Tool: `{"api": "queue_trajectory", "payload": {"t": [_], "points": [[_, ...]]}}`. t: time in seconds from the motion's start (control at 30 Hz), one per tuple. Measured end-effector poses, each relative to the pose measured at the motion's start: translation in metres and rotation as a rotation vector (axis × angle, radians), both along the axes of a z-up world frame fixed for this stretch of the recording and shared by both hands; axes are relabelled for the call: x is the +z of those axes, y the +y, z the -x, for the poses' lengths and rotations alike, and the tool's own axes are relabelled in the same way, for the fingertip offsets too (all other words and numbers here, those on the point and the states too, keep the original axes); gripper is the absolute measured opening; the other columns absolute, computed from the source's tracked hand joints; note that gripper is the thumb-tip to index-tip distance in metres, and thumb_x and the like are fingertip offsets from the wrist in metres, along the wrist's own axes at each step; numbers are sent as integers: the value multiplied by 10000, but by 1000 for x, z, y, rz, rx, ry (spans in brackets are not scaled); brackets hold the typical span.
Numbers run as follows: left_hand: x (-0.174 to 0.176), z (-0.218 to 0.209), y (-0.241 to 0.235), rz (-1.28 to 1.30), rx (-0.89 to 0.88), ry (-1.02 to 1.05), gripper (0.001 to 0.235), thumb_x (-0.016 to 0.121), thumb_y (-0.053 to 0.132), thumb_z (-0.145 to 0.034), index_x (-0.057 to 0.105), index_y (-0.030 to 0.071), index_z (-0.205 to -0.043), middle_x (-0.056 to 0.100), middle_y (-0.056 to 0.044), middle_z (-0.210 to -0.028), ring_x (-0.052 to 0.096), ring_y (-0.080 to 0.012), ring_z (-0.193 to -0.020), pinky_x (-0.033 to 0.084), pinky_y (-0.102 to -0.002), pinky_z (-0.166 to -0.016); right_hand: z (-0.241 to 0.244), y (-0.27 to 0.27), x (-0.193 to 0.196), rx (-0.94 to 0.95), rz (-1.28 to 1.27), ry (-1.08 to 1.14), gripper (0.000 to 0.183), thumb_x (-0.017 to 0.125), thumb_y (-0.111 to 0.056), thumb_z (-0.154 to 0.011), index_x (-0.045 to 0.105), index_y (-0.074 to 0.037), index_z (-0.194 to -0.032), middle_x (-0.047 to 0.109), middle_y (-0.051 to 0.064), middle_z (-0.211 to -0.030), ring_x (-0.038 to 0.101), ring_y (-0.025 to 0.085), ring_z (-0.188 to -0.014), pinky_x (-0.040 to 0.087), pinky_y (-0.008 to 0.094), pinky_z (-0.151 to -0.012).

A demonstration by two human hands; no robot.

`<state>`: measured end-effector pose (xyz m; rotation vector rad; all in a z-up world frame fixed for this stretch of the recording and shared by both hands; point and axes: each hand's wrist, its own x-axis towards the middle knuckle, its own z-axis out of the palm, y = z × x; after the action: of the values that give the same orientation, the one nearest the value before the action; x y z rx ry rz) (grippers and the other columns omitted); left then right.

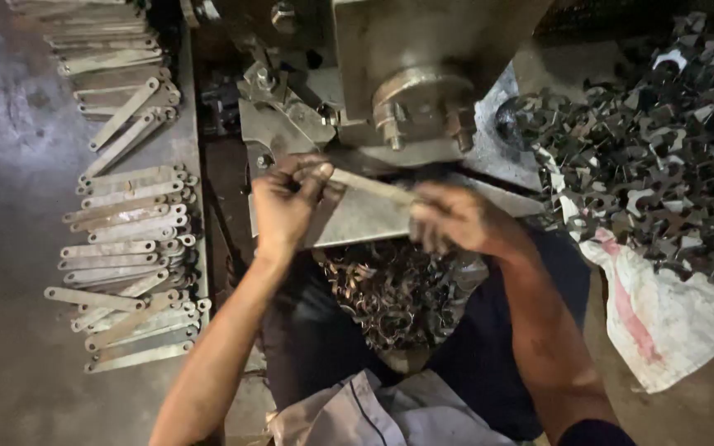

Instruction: Feeding metal strips into a manual stamping press to punch holes or shape components.

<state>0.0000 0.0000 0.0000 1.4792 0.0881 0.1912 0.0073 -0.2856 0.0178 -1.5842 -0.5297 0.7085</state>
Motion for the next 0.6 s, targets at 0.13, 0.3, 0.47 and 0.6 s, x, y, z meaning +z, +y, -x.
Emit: {"api": "queue_trajectory", "payload": {"t": [0.13,0.3,0.47,0.6], "points": [[13,-21,-25,-71,53,-89,77,736,-10,-927,779,2,-990,770,-48,-885,651,-115,-692,526,-267,-597,-21,-15,-11,-339,171,-312,228,536,-154,-1070,700,3,-1086,732,86,-818,675,163,-597,555,276,-488],[17,-47,-24,-777,199,-494,128,780,-27,-841,738,52,-932,653,-163,-1089,631,-289,-1019,558,-418,-847,-54,-15,-18,-716,341,-1170,201,627,-36,-1012,722,10,-1183,720,178,-1043,724,298,-896,591,401,-817],[42,-44,-12,-1131,23,-406,198,765,154,-845,764,45,-1010,593,-243,-1095,566,-410,-1057,514,-504,-891,-89,-28,-60,-665,427,-1225,293,679,-65,-919,720,-36,-1208,730,205,-1089,697,343,-1018,564,452,-928],[11,-51,-7,-1571,84,-648,277,663,210,-890,710,41,-1105,583,-233,-1279,539,-400,-1235,497,-502,-1047,-107,-33,-107,-759,163,-635,318,643,-76,-951,668,-28,-1264,707,208,-1200,675,325,-1093,561,427,-987]]}}
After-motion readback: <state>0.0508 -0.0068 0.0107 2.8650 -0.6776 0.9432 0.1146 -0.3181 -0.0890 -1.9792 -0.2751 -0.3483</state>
